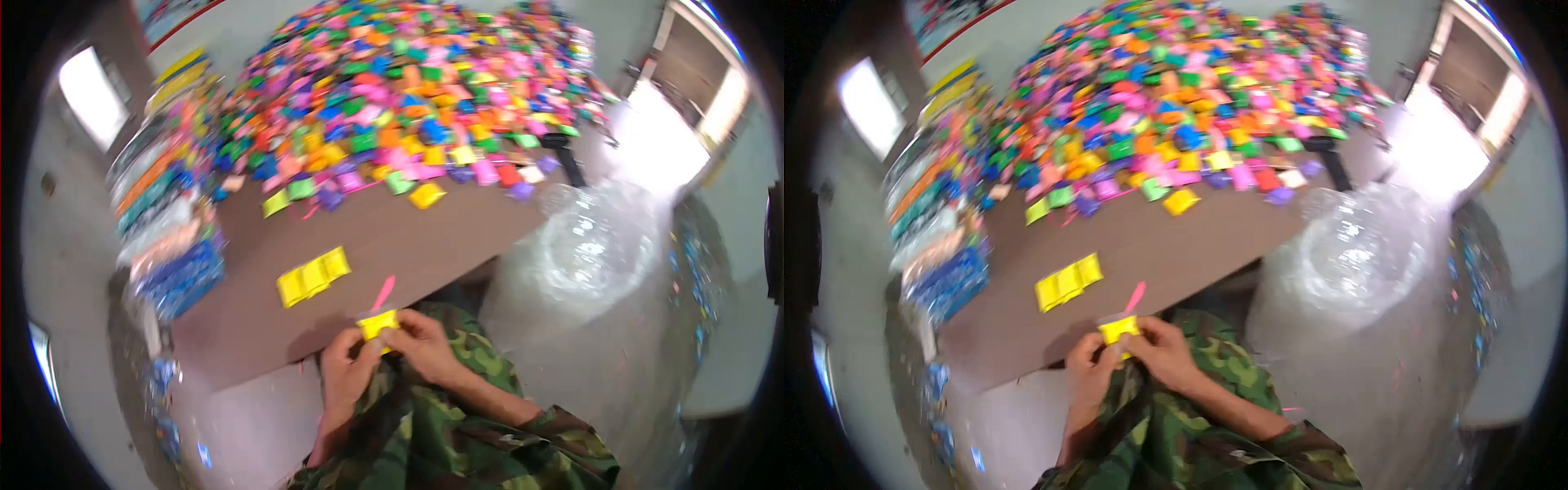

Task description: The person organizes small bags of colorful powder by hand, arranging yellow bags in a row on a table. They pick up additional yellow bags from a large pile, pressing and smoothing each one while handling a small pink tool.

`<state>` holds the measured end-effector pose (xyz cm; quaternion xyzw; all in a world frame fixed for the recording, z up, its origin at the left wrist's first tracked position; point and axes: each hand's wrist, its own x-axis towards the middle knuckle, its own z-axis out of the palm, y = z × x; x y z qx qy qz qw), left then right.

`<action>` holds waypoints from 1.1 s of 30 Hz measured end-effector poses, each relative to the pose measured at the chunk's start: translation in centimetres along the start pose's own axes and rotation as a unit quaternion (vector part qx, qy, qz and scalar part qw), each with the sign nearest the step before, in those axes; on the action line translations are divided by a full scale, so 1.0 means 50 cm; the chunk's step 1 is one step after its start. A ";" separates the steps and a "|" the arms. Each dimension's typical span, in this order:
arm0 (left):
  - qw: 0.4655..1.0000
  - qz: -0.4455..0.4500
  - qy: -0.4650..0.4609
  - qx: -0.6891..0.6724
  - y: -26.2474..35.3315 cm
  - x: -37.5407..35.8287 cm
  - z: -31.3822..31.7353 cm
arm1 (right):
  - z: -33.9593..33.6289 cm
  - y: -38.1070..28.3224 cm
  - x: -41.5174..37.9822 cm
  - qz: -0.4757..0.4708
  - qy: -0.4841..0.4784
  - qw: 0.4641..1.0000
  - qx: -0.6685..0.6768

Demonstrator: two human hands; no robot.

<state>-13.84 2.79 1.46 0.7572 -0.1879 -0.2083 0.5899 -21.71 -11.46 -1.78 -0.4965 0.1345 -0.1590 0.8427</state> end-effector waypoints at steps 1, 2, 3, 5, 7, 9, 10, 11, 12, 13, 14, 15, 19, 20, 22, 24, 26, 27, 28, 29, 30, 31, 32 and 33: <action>1.000 -0.007 0.002 -0.018 0.005 0.000 0.000 | 0.002 -0.002 0.001 -0.026 0.000 0.999 -0.039; 1.000 -0.008 0.010 0.011 0.022 -0.004 0.001 | 0.008 -0.010 -0.001 -0.027 -0.006 0.999 -0.034; 0.999 -0.019 0.025 -0.021 0.044 -0.004 0.016 | 0.010 -0.016 0.002 -0.029 -0.007 0.999 -0.028; 0.999 0.017 0.012 -0.030 0.006 0.010 0.004 | -0.003 0.004 0.016 -0.064 -0.026 0.996 -0.060; 0.995 0.045 0.002 -0.085 -0.002 0.023 0.004 | 0.021 -0.022 0.015 -0.088 -0.017 0.995 0.039; 0.993 0.061 -0.055 -0.084 0.006 0.042 -0.011 | 0.027 -0.050 0.024 -0.083 0.012 0.996 -0.043; 0.991 0.056 -0.082 -0.089 0.005 0.063 -0.013 | 0.026 -0.049 0.026 -0.116 0.056 0.990 -0.060; 0.990 0.056 -0.076 -0.103 0.001 0.086 -0.030 | 0.036 -0.040 0.049 -0.148 0.074 0.984 -0.062; 0.989 0.057 -0.069 -0.117 0.003 0.108 -0.038 | 0.047 -0.034 0.072 -0.179 0.093 0.977 -0.066; 0.990 0.063 -0.074 -0.104 0.008 0.124 -0.037 | 0.047 -0.046 0.075 -0.188 0.104 0.974 -0.073; 0.990 0.069 -0.078 -0.092 0.012 0.139 -0.037 | 0.046 -0.059 0.081 -0.196 0.114 0.971 -0.081; 0.991 0.074 -0.079 -0.080 0.014 0.149 -0.037 | 0.045 -0.075 0.080 -0.201 0.122 0.968 -0.089; 0.988 0.082 -0.128 -0.019 0.079 0.161 0.001 | 0.039 -0.099 0.085 -0.228 0.185 0.955 -0.033; 0.986 0.085 -0.142 -0.030 0.077 0.170 0.007 | 0.039 -0.090 0.095 -0.242 0.213 0.946 -0.036; 0.982 0.092 -0.155 -0.059 0.086 0.177 0.031 | 0.039 -0.088 0.103 -0.241 0.240 0.940 -0.031; 0.978 0.100 -0.156 -0.093 0.090 0.177 0.049 | 0.043 -0.087 0.106 -0.246 0.269 0.931 -0.026; 0.974 0.097 -0.180 -0.094 0.084 0.192 0.047 | 0.045 -0.087 0.103 -0.255 0.293 0.921 -0.026; 0.972 0.097 -0.190 -0.096 0.080 0.202 0.047 | 0.045 -0.088 0.100 -0.251 0.299 0.920 -0.022; 0.970 0.094 -0.202 -0.095 0.072 0.213 0.046 | 0.043 -0.089 0.096 -0.247 0.308 0.919 -0.019; 0.968 0.090 -0.216 -0.094 0.060 0.224 0.043 | 0.041 -0.088 0.092 -0.244 0.317 0.916 -0.016; 0.965 0.087 -0.228 -0.096 0.053 0.231 0.047 | 0.038 -0.087 0.090 -0.251 0.334 0.908 -0.022; 0.962 0.088 -0.240 -0.097 0.046 0.237 0.049 | 0.037 -0.084 0.087 -0.259 0.349 0.900 -0.028; 0.959 0.089 -0.250 -0.098 0.039 0.243 0.049 | 0.038 -0.081 0.086 -0.266 0.364 0.892 -0.033; 0.956 0.092 -0.260 -0.100 0.038 0.242 0.054 | 0.036 -0.081 0.084 -0.273 0.375 0.885 -0.041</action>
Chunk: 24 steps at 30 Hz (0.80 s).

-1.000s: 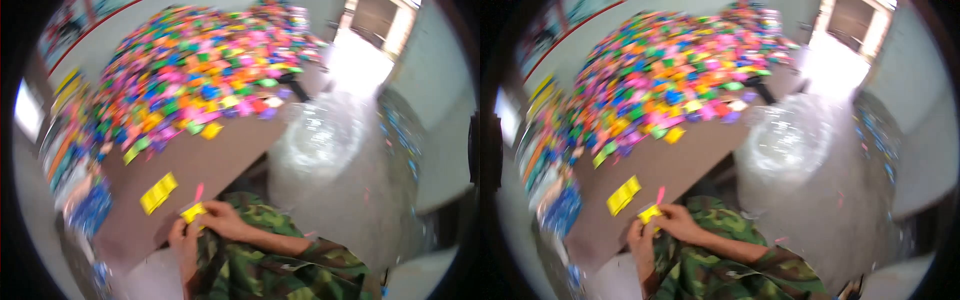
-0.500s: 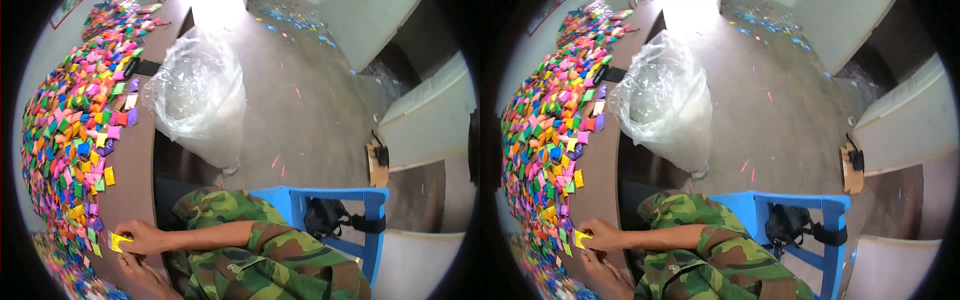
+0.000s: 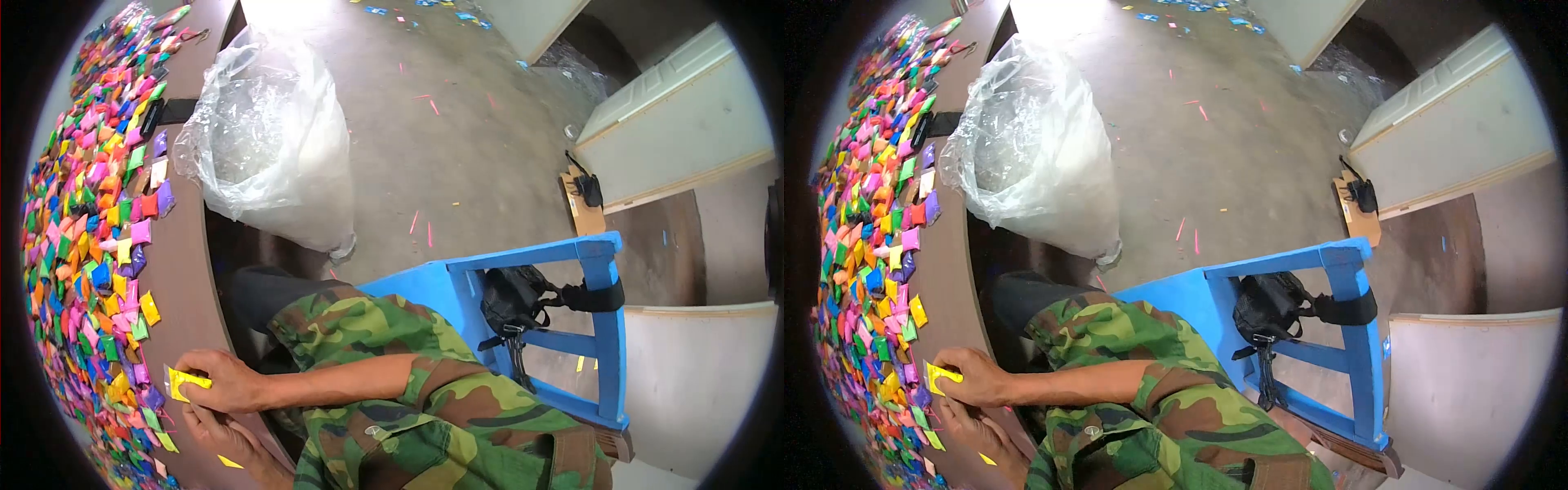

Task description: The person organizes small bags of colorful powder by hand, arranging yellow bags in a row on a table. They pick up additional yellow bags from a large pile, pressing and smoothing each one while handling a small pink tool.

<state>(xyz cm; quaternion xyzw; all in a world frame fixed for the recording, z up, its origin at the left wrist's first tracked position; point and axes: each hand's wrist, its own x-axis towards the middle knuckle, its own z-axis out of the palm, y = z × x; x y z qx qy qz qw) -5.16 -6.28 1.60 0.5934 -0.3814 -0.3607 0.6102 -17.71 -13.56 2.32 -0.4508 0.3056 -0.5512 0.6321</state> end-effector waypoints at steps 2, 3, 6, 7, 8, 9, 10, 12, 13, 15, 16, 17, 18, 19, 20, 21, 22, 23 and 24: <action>1.000 0.001 -0.014 0.009 -0.001 0.002 0.006 | -0.002 -0.001 -0.003 -0.020 0.023 0.999 -0.012; 1.000 0.003 -0.020 0.013 0.000 0.002 0.010 | -0.001 0.003 -0.003 -0.028 0.027 0.999 -0.028; 0.999 -0.010 0.032 0.001 -0.014 0.007 -0.005 | 0.023 0.021 -0.004 -0.061 0.043 0.995 -0.059; 0.999 -0.009 0.045 0.001 -0.013 0.011 -0.012 | 0.035 0.025 -0.003 -0.077 0.050 0.994 -0.062; 0.999 -0.010 0.049 -0.001 -0.013 0.011 -0.019 | 0.042 0.029 -0.003 -0.093 0.054 0.992 -0.065; 0.999 -0.008 0.053 -0.002 -0.013 0.013 -0.020 | 0.045 0.026 -0.005 -0.094 0.050 0.992 -0.063; 0.999 -0.006 0.051 0.000 -0.009 0.014 -0.024 | 0.048 0.024 -0.004 -0.095 0.045 0.993 -0.060; 0.999 -0.005 0.044 -0.003 -0.007 0.009 -0.025 | 0.048 0.018 -0.008 -0.096 0.047 0.993 -0.057; 0.999 -0.006 0.039 -0.004 -0.006 0.007 -0.028 | 0.047 0.015 -0.011 -0.097 0.052 0.992 -0.056; 1.000 -0.009 0.025 -0.006 -0.006 0.003 -0.031 | 0.039 0.013 -0.020 -0.082 0.050 0.994 -0.053; 1.000 -0.011 0.014 -0.008 -0.008 -0.005 -0.033 | 0.031 0.010 -0.026 -0.069 0.041 0.995 -0.051; 1.000 -0.014 0.009 -0.016 -0.011 -0.016 -0.028 | 0.021 0.001 -0.030 -0.057 0.022 0.997 -0.052; 1.000 -0.021 0.013 -0.020 -0.015 -0.029 -0.022 | 0.013 0.005 -0.036 -0.070 0.023 0.995 -0.072; 0.995 -0.024 0.054 -0.075 -0.003 -0.050 0.022 | 0.009 0.018 -0.046 -0.082 0.018 0.993 -0.089; 0.991 -0.071 0.095 -0.054 0.008 -0.066 0.031 | 0.009 0.027 -0.056 -0.093 0.008 0.990 -0.101; 0.992 -0.070 0.102 -0.020 0.015 -0.087 0.032 | 0.002 0.021 -0.065 -0.065 -0.020 0.993 -0.094; 0.991 -0.073 0.111 0.016 0.019 -0.109 0.034 | -0.007 0.014 -0.076 -0.035 -0.050 0.994 -0.087; 0.989 -0.042 0.137 0.020 0.011 -0.128 0.039 | -0.007 0.020 -0.090 -0.018 -0.067 0.994 -0.085; 0.985 -0.014 0.170 0.027 -0.003 -0.141 0.046 | -0.003 0.025 -0.100 0.002 -0.088 0.993 -0.083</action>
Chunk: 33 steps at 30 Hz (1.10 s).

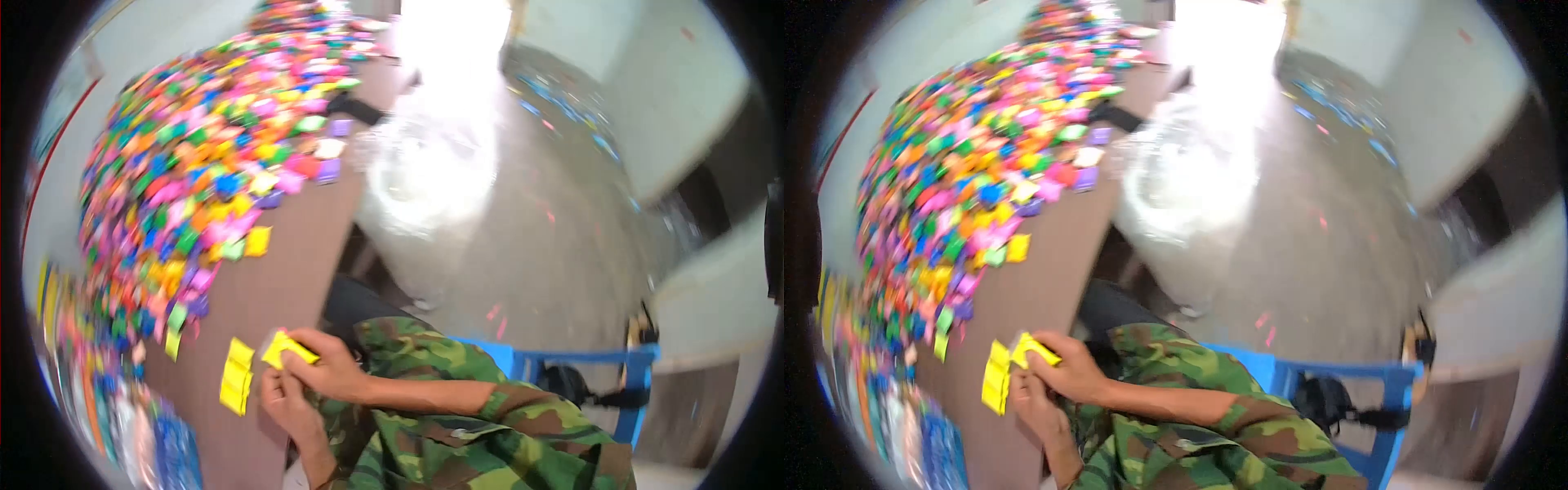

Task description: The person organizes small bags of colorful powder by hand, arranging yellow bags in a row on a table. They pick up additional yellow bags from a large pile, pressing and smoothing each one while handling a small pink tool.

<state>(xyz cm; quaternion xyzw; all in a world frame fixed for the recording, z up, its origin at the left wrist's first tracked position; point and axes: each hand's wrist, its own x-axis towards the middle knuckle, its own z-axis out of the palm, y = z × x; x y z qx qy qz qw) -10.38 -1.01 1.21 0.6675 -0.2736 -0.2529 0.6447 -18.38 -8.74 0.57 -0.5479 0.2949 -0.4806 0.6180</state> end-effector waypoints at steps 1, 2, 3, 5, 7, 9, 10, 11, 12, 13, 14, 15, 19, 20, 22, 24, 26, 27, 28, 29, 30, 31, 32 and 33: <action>0.999 0.026 0.036 0.005 -0.004 -0.015 -0.003 | 0.006 0.000 -0.010 0.015 -0.027 0.999 0.011; 0.998 0.020 0.050 0.042 0.016 -0.033 -0.012 | 0.011 -0.001 -0.020 0.033 -0.055 0.998 0.021; 0.996 0.001 0.084 0.015 0.026 -0.051 -0.011 | 0.014 -0.012 -0.028 0.059 -0.090 0.993 0.042; 0.990 -0.011 0.133 -0.036 0.023 -0.087 -0.023 | 0.022 -0.021 -0.041 0.098 -0.151 0.981 0.067; 0.987 0.005 0.158 -0.037 -0.002 -0.111 -0.047 | 0.031 -0.019 -0.058 0.140 -0.192 0.965 0.108; 0.980 0.006 0.194 -0.038 -0.001 -0.131 -0.056 | 0.042 -0.018 -0.069 0.139 -0.223 0.957 0.118; 0.977 0.004 0.208 -0.038 0.001 -0.141 -0.059 | 0.048 -0.021 -0.072 0.136 -0.236 0.954 0.124; 0.974 -0.004 0.221 -0.042 0.005 -0.149 -0.064 | 0.052 -0.024 -0.078 0.133 -0.245 0.952 0.129; 0.975 -0.006 0.221 -0.029 0.016 -0.157 -0.070 | 0.055 -0.023 -0.085 0.133 -0.258 0.948 0.132; 0.976 -0.007 0.219 -0.016 0.029 -0.162 -0.077 | 0.057 -0.019 -0.088 0.131 -0.270 0.944 0.135; 0.977 -0.009 0.215 -0.004 0.042 -0.170 -0.085 | 0.059 -0.018 -0.093 0.129 -0.279 0.942 0.136; 0.977 -0.002 0.213 0.012 0.041 -0.174 -0.093 | 0.056 -0.013 -0.096 0.138 -0.290 0.936 0.146; 0.976 0.018 0.208 0.066 0.030 -0.189 -0.106 | 0.029 0.002 -0.098 0.207 -0.342 0.903 0.158; 0.975 0.019 0.208 0.081 0.029 -0.197 -0.105 | 0.019 0.004 -0.102 0.220 -0.344 0.898 0.165; 0.972 0.040 0.207 0.104 0.013 -0.204 -0.099 | 0.007 0.008 -0.104 0.241 -0.348 0.888 0.182; 0.967 0.079 0.202 0.131 0.006 -0.211 -0.089 | -0.014 0.025 -0.100 0.271 -0.366 0.877 0.152; 0.975 0.044 0.184 0.117 0.009 -0.224 -0.087 | -0.028 0.020 -0.101 0.264 -0.369 0.879 0.147; 0.980 0.028 0.175 0.094 0.010 -0.229 -0.085 | -0.036 0.020 -0.107 0.262 -0.371 0.877 0.156; 0.984 0.015 0.164 0.072 0.011 -0.233 -0.084 | -0.040 0.019 -0.109 0.257 -0.371 0.877 0.165; 0.986 0.019 0.162 0.042 0.012 -0.237 -0.081 | -0.045 0.019 -0.111 0.251 -0.370 0.877 0.175; 0.987 0.023 0.159 0.012 0.013 -0.240 -0.076 | -0.050 0.019 -0.113 0.249 -0.367 0.878 0.181; 0.987 0.028 0.156 -0.017 0.014 -0.243 -0.072 | -0.054 0.019 -0.114 0.247 -0.364 0.878 0.188; 0.987 0.033 0.155 -0.013 0.011 -0.247 -0.071 | -0.058 0.018 -0.117 0.245 -0.361 0.879 0.194; 0.987 0.038 0.153 -0.009 0.007 -0.251 -0.073 | -0.062 0.013 -0.119 0.245 -0.360 0.881 0.187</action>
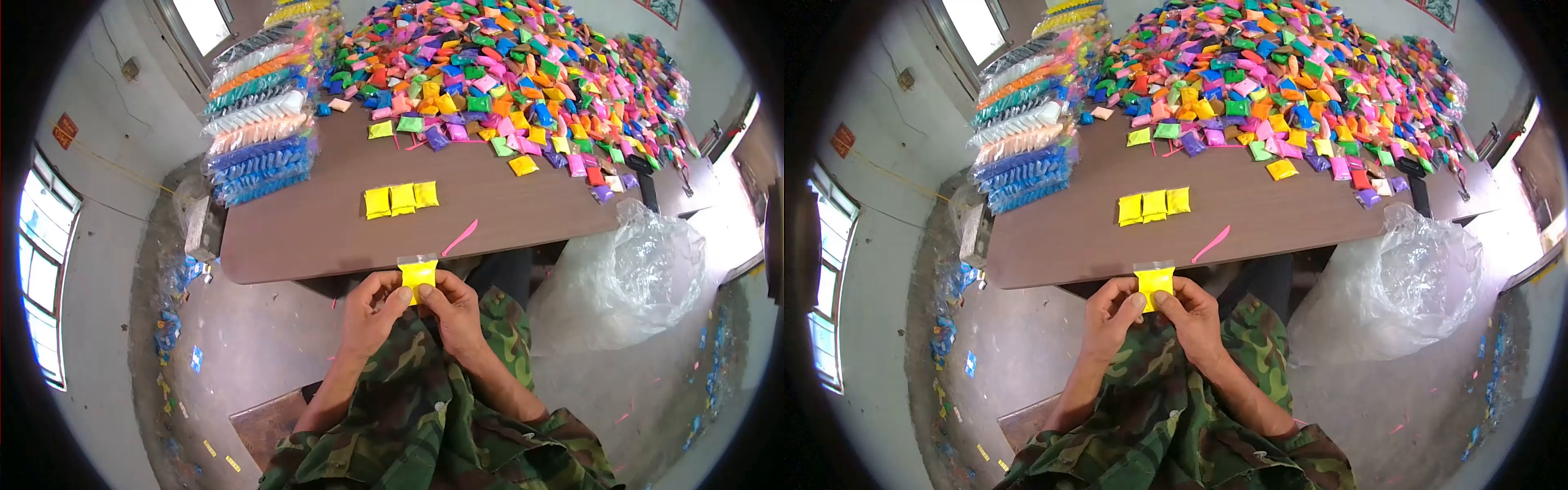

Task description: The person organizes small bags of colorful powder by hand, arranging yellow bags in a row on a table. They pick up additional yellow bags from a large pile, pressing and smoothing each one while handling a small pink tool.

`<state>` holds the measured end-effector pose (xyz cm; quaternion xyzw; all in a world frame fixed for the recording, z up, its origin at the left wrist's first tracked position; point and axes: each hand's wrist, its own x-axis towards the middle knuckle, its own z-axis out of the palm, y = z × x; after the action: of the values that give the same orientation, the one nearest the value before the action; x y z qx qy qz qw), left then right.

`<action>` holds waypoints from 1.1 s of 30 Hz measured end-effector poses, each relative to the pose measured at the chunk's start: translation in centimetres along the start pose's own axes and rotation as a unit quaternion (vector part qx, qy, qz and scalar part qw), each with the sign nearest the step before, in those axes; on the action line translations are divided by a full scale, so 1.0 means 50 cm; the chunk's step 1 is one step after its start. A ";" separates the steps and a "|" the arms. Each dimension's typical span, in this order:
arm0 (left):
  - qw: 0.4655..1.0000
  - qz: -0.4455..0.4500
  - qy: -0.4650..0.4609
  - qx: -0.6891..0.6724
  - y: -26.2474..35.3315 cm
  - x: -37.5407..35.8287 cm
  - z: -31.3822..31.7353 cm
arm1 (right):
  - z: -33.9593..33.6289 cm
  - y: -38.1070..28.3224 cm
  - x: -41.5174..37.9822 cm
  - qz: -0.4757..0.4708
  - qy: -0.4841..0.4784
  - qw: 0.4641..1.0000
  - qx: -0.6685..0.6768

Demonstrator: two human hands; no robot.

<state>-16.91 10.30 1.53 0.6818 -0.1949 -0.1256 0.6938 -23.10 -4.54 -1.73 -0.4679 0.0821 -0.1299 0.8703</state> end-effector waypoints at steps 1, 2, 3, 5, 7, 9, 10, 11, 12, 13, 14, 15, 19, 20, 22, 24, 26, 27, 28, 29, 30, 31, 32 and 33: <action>1.000 0.005 -0.002 0.004 0.001 -0.002 -0.001 | 0.001 -0.003 -0.006 0.002 0.004 1.000 -0.007; 1.000 -0.002 0.002 0.017 0.009 0.000 0.002 | 0.002 -0.007 -0.009 0.003 0.007 1.000 -0.015; 0.999 -0.011 0.007 0.029 0.018 0.001 0.008 | 0.002 -0.007 -0.011 -0.002 0.008 1.000 -0.021; 0.998 -0.020 0.014 0.052 0.024 -0.003 0.011 | 0.003 -0.005 -0.018 -0.011 0.009 0.999 -0.031; 0.997 -0.019 0.015 0.074 0.022 -0.008 0.008 | 0.006 -0.004 -0.026 -0.010 0.012 0.999 -0.032; 0.999 -0.008 0.019 0.047 0.016 -0.021 0.008 | 0.006 -0.004 -0.032 -0.010 0.003 0.999 -0.037; 0.999 -0.004 0.020 0.034 0.013 -0.028 0.008 | 0.004 -0.001 -0.037 -0.010 -0.005 0.999 -0.040; 0.999 -0.009 0.025 0.039 0.012 -0.035 0.008 | 0.002 0.001 -0.044 -0.010 -0.012 0.999 -0.043; 0.999 -0.013 0.028 0.044 0.011 -0.041 0.009 | 0.000 0.003 -0.051 -0.011 -0.017 0.999 -0.042; 0.998 -0.018 0.030 0.050 0.010 -0.047 0.010 | -0.001 0.004 -0.058 -0.013 -0.021 0.999 -0.041; 0.997 -0.013 0.029 0.067 0.007 -0.052 0.009 | -0.002 0.004 -0.066 -0.017 -0.024 0.999 -0.039; 0.996 -0.007 0.027 0.084 0.003 -0.056 0.009 | -0.006 0.005 -0.073 -0.014 -0.024 0.999 -0.044; 0.987 0.022 0.012 0.158 0.009 -0.073 0.022 | -0.029 0.003 -0.097 -0.009 -0.022 0.999 -0.048; 0.991 0.017 0.014 0.130 0.009 -0.076 0.027 | -0.034 0.002 -0.099 -0.008 -0.021 0.999 -0.045; 0.997 0.003 0.018 0.071 0.006 -0.074 0.042 | -0.039 0.004 -0.096 -0.024 -0.022 0.999 -0.025; 0.999 -0.005 0.018 0.043 0.008 -0.065 0.052 | -0.045 0.009 -0.092 -0.038 -0.020 0.999 -0.029; 0.999 -0.004 0.002 0.042 -0.004 -0.056 0.049 | -0.049 0.012 -0.089 -0.052 -0.015 0.997 -0.054; 0.998 0.002 0.000 0.057 -0.005 -0.054 0.052 | -0.051 0.012 -0.089 -0.049 -0.016 0.998 -0.046; 0.997 0.009 -0.002 0.071 -0.003 -0.053 0.056 | -0.053 0.011 -0.091 -0.046 -0.017 0.998 -0.038; 0.996 0.020 -0.003 0.086 0.000 -0.050 0.061 | -0.056 0.006 -0.090 -0.046 -0.020 0.998 -0.031; 0.996 0.028 -0.007 0.080 0.001 -0.048 0.068 | -0.058 -0.004 -0.090 -0.034 -0.027 0.998 -0.036; 0.994 0.036 -0.015 0.101 -0.001 -0.046 0.068 | -0.062 -0.005 -0.090 -0.035 -0.026 0.999 -0.026; 0.991 0.044 -0.023 0.122 -0.005 -0.044 0.066 | -0.066 -0.005 -0.090 -0.036 -0.025 0.999 -0.017; 0.988 0.053 -0.030 0.142 -0.010 -0.041 0.066 | -0.071 -0.005 -0.089 -0.037 -0.026 0.999 -0.008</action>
<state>-20.14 8.24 0.81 0.7582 -0.2678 -0.0801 0.5890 -28.31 -6.12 -3.38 -0.4806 0.0434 -0.1492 0.8631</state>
